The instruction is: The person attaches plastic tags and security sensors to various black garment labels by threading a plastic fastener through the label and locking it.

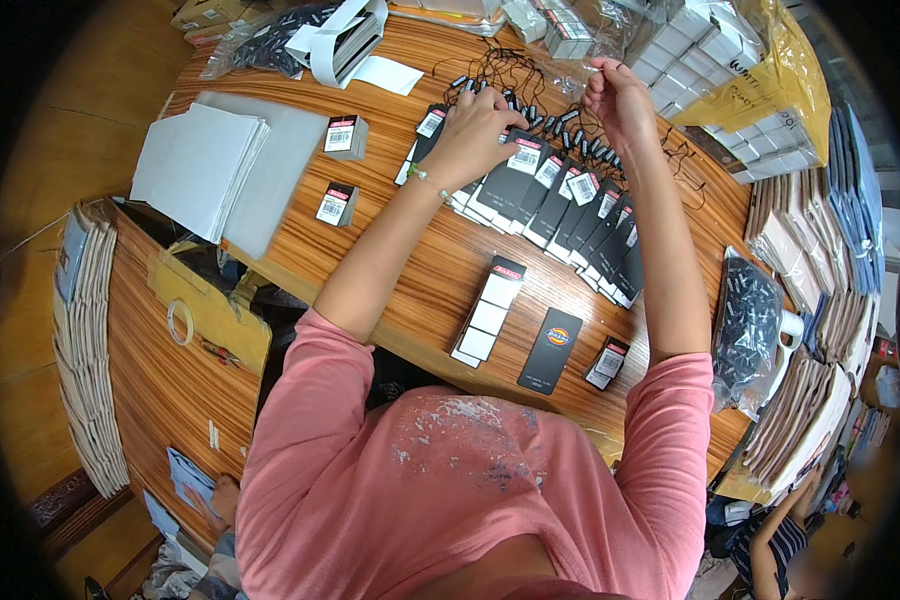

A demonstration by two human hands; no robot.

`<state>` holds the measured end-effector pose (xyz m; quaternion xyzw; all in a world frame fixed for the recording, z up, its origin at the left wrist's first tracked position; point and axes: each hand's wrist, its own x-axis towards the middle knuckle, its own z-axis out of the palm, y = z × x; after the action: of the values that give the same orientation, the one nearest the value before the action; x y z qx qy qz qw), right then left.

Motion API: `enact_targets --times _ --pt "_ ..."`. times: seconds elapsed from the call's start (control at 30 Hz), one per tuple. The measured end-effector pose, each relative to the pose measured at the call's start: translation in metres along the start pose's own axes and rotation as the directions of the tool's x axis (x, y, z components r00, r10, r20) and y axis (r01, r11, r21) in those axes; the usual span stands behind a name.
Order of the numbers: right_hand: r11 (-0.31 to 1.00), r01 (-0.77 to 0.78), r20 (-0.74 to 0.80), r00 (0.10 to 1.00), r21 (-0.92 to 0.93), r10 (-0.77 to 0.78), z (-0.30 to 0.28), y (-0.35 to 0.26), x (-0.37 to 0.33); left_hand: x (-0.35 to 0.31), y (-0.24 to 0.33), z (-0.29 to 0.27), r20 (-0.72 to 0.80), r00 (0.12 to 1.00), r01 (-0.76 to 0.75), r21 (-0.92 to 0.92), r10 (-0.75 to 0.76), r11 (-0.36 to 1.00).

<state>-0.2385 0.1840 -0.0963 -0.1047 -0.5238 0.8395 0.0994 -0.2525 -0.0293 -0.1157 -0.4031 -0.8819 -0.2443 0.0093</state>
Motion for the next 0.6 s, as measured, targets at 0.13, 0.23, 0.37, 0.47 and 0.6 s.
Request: enact_targets --times 0.13,0.23,0.37,0.47,0.6 --pt "0.851 0.116 0.029 0.993 -0.513 -0.118 0.005 -0.001 0.000 -0.002 0.001 -0.001 0.004 1.000 0.000 0.030 0.000 1.000" --pt "0.126 0.109 0.085 0.979 -0.986 -0.185 -0.012 -0.005 0.016 -0.006 0.002 0.001 -0.047 0.999 0.019 -0.009 -0.020 1.000" --pt "0.023 0.151 0.139 0.953 -0.988 -0.267 -0.025 -0.028 -0.011 -0.017 0.019 -0.006 -0.158 0.988 -0.010 -0.074 -0.002 0.997" --pt "0.185 0.284 0.197 0.903 -0.941 -0.383 -0.041 -0.041 -0.077 -0.043 0.064 -0.024 -0.127 0.986 -0.129 -0.144 0.111 0.981" --pt "0.505 0.036 -0.016 0.995 -0.863 -0.100 -0.029 -0.048 -0.201 -0.105 0.122 -0.025 0.187 0.931 -0.253 -0.291 0.314 0.923"
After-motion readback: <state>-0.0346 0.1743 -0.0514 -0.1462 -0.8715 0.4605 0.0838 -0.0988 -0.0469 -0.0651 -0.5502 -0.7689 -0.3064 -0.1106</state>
